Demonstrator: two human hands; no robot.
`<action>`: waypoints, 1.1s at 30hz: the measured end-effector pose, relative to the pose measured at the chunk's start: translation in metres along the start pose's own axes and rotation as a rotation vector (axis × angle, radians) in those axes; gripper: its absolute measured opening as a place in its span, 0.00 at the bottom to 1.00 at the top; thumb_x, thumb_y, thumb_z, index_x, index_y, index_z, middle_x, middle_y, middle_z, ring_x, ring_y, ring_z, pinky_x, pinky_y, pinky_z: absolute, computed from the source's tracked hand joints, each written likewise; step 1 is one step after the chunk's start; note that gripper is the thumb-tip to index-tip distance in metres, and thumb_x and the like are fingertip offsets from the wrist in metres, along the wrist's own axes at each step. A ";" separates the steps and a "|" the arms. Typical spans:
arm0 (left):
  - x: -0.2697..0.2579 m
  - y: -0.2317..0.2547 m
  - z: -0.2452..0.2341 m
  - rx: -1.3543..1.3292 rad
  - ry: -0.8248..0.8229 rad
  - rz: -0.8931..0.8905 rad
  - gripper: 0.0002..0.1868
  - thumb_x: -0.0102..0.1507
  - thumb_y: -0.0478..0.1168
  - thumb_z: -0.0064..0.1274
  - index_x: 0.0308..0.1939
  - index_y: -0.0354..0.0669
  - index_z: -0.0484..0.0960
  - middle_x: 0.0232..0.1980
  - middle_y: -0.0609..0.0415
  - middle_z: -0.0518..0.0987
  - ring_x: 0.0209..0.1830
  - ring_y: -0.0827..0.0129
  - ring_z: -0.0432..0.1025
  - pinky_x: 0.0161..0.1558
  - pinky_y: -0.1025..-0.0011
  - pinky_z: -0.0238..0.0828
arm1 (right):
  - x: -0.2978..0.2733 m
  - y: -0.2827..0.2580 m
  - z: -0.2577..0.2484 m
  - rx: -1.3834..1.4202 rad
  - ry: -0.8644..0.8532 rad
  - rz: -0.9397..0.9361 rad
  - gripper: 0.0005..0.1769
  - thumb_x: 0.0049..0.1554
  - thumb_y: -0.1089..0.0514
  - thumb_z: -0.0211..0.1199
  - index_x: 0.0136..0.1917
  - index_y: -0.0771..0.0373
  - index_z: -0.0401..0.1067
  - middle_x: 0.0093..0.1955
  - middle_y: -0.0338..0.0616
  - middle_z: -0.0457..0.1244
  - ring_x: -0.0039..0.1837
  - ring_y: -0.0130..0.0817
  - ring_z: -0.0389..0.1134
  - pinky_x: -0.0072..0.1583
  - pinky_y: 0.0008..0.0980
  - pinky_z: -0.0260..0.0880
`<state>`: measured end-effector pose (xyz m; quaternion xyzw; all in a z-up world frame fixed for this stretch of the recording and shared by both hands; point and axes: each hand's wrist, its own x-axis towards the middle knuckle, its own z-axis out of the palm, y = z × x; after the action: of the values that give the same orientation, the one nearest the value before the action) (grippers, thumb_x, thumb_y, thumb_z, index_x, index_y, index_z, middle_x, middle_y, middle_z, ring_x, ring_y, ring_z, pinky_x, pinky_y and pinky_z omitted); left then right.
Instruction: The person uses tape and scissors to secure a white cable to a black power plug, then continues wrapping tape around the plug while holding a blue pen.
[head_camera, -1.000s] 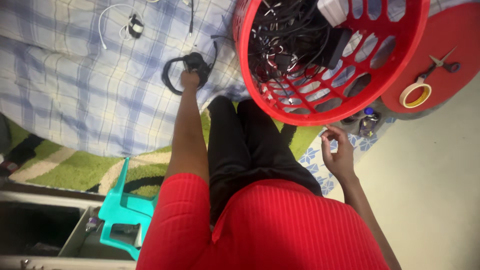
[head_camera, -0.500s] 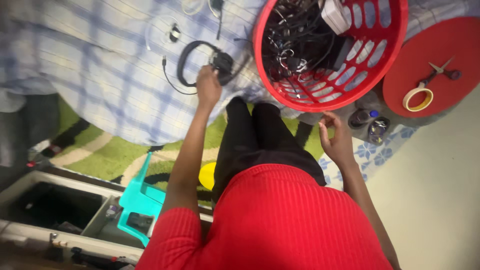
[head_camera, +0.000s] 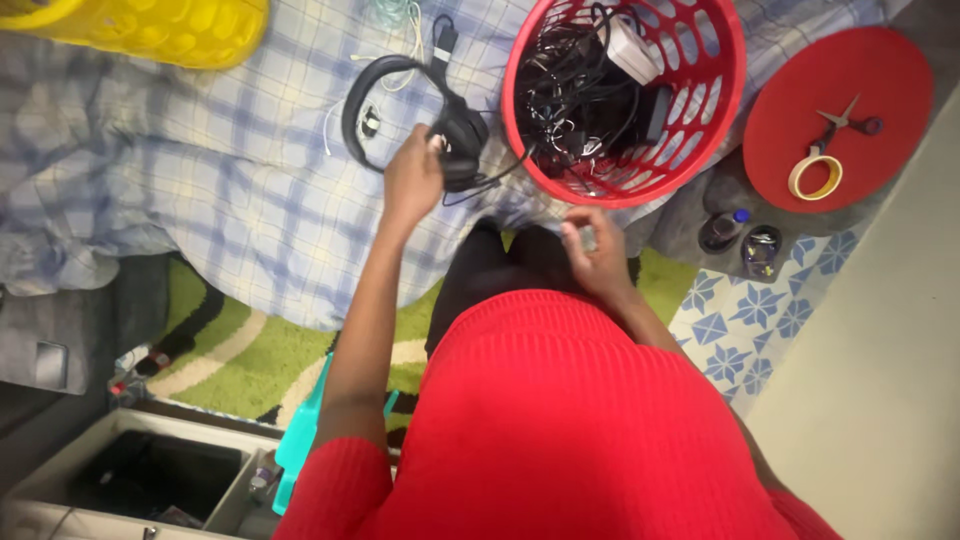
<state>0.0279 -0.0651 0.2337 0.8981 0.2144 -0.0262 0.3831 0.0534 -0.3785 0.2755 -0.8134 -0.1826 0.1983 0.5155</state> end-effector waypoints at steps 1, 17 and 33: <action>0.003 -0.012 -0.006 -0.160 -0.013 -0.023 0.10 0.74 0.40 0.42 0.47 0.37 0.75 0.38 0.48 0.78 0.39 0.55 0.74 0.43 0.56 0.68 | 0.000 0.001 0.006 -0.015 -0.056 -0.004 0.09 0.64 0.63 0.64 0.57 0.64 0.70 0.50 0.45 0.68 0.52 0.37 0.71 0.57 0.34 0.70; 0.029 0.006 -0.038 -2.203 -0.226 -0.235 0.13 0.73 0.33 0.38 0.53 0.27 0.76 0.51 0.40 0.81 0.51 0.53 0.77 0.59 0.53 0.73 | 0.105 -0.055 0.104 0.071 -0.262 -0.277 0.31 0.70 0.46 0.53 0.78 0.67 0.55 0.76 0.61 0.56 0.78 0.58 0.56 0.77 0.50 0.53; -0.021 0.065 -0.039 -1.355 -0.222 -0.023 0.32 0.74 0.58 0.33 0.65 0.34 0.76 0.66 0.48 0.77 0.67 0.66 0.70 0.68 0.71 0.66 | 0.108 -0.099 0.092 0.028 -0.100 -0.331 0.21 0.68 0.57 0.54 0.69 0.71 0.60 0.51 0.60 0.67 0.53 0.60 0.70 0.54 0.48 0.69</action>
<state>0.0302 -0.0853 0.3093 0.4498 0.1527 0.0177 0.8798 0.0899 -0.2143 0.3157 -0.7540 -0.3368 0.1536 0.5426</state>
